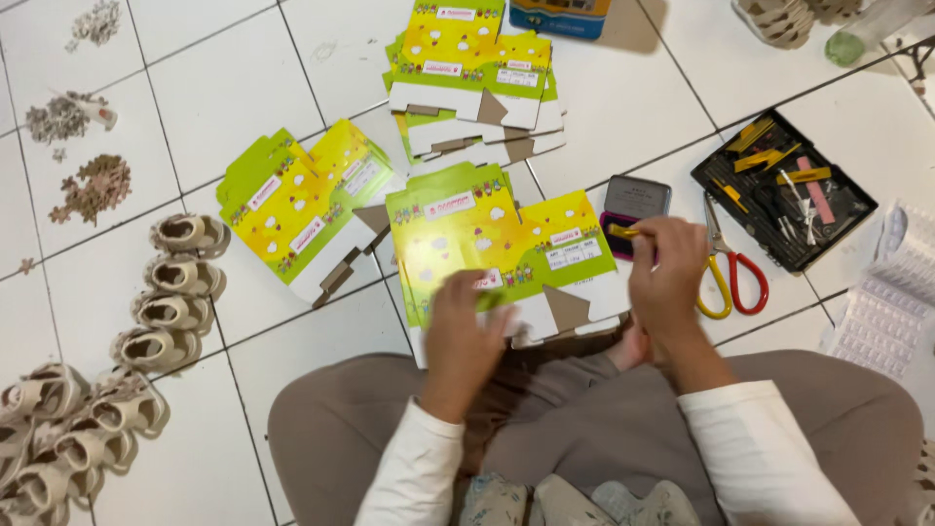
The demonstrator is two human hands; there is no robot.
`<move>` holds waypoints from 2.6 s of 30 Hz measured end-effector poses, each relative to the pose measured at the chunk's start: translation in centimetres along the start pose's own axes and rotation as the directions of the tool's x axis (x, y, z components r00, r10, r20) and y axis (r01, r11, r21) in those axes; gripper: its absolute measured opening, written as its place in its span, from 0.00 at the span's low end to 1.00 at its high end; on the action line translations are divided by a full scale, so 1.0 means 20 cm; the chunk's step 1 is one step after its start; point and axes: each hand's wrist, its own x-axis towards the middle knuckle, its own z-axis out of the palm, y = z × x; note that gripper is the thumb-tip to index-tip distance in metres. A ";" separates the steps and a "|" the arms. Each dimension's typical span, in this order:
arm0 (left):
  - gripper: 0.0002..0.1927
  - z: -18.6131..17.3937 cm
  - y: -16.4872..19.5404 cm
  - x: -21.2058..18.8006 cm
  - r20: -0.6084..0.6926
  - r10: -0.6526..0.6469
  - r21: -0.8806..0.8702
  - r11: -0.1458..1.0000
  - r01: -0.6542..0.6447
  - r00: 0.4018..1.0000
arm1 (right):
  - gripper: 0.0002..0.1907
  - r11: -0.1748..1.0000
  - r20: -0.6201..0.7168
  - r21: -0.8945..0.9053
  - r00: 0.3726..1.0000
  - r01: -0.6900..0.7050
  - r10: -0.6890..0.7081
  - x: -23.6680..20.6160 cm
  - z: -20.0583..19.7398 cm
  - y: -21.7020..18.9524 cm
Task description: The person sits on the floor and assembles flat-packed shoe boxes. They use a rubber stamp and ink pad to mark the boxes, then use a stapler to secure the flaps. The person handles the boxes one at a time, stacking the finished ones nearby.
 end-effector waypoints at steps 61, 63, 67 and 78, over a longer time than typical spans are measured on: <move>0.10 0.67 -0.40 0.13 0.434 -0.329 -0.856 0.142 0.498 0.839 | 0.17 0.800 0.742 0.001 0.537 -0.600 0.402 0.38 -0.27 0.59; 0.10 0.68 -0.43 0.15 0.445 -0.298 -0.868 0.089 0.489 0.844 | 0.16 0.828 0.528 -0.093 0.678 -0.553 0.511 0.48 -0.33 0.90; 0.10 0.70 -0.46 0.18 0.484 -0.248 -0.855 0.071 0.514 0.839 | 0.16 0.830 0.143 -0.208 0.824 -0.517 0.549 0.45 -0.34 1.33; 0.04 0.75 -0.50 0.25 0.581 -0.168 -0.805 0.031 0.593 0.797 | 0.20 0.748 0.194 -0.397 0.749 -0.531 0.634 0.54 -0.28 1.69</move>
